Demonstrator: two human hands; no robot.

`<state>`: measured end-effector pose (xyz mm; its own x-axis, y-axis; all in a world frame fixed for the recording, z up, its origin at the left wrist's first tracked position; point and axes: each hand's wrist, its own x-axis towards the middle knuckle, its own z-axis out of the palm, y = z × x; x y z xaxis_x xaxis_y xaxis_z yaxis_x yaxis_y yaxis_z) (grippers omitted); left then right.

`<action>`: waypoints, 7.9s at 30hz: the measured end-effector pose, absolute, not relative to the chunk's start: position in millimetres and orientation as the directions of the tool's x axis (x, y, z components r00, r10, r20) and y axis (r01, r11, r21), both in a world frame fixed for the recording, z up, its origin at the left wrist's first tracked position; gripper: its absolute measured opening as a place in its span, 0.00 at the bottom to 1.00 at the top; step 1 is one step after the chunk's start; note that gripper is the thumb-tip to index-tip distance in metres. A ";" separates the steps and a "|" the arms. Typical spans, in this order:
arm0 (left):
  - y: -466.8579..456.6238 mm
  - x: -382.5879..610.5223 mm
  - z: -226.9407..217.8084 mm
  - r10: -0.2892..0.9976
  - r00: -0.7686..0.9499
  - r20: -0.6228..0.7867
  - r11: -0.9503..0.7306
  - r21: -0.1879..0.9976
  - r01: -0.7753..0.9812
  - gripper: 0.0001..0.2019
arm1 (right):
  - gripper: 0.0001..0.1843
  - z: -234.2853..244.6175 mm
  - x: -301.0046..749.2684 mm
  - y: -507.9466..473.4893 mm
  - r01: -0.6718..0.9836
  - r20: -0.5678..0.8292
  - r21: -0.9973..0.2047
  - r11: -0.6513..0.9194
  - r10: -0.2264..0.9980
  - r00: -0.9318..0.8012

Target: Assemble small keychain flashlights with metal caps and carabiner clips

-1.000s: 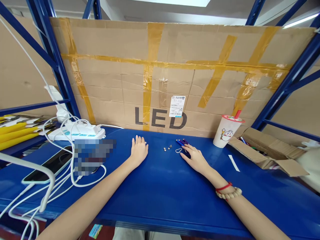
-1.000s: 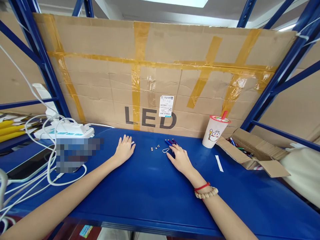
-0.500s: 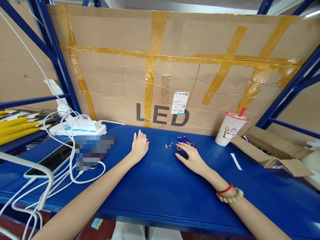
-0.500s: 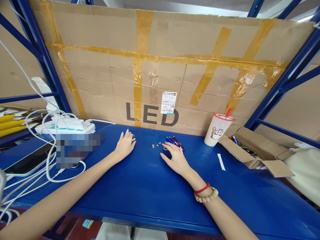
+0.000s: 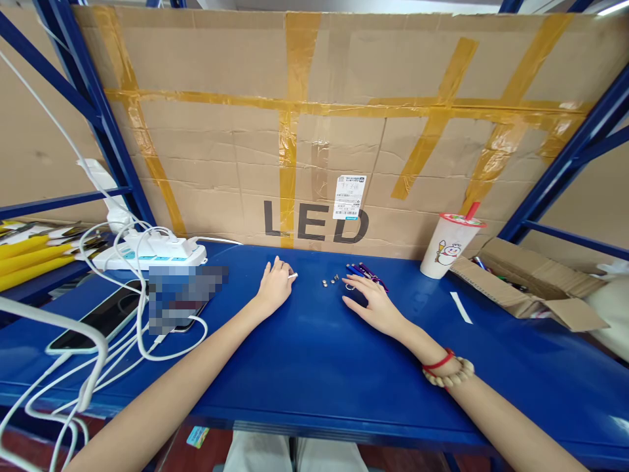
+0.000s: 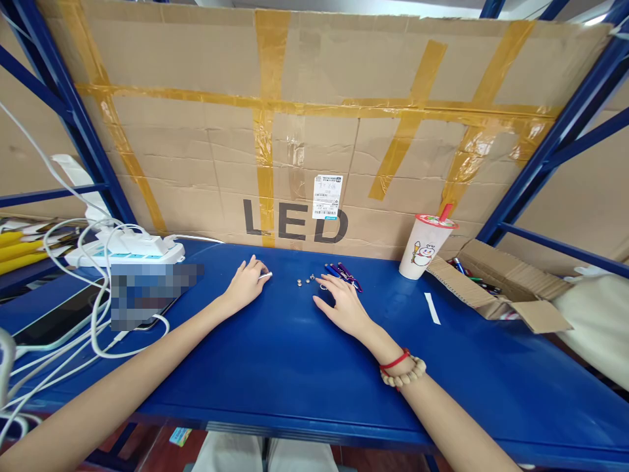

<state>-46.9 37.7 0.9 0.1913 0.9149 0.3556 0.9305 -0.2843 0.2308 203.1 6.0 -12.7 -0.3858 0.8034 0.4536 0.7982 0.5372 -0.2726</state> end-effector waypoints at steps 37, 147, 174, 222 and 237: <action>-0.7 -3.3 7.7 0.802 0.530 0.275 -0.510 0.776 0.370 0.16 | 0.18 -9.1 197.5 1.5 0.710 0.419 -0.267 0.652 0.742 -0.524; -0.1 -1.6 7.5 0.708 0.610 0.357 -0.697 0.492 0.521 0.15 | 0.06 4.9 191.8 -8.3 0.758 0.508 -0.245 0.605 0.746 -0.431; 2.2 1.9 4.0 0.796 0.520 0.311 -0.578 0.646 0.498 0.16 | 0.12 5.7 189.4 -10.4 0.771 0.522 -0.219 0.598 0.739 -0.426; 3.9 0.5 4.9 0.788 0.531 0.311 -0.589 0.629 0.507 0.18 | 0.07 5.0 191.4 -9.1 0.774 0.435 -0.269 0.573 0.789 -0.433; 1.9 -1.2 2.5 0.757 0.572 0.316 -0.629 0.590 0.506 0.19 | 0.05 4.1 191.8 -8.2 0.767 0.423 -0.323 0.554 0.810 -0.406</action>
<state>-1.2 1.9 2.5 0.5722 0.7569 0.3158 0.5060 -0.6289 0.5904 191.8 -8.2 4.1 -0.4064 0.8101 0.4227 0.7675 0.5536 -0.3233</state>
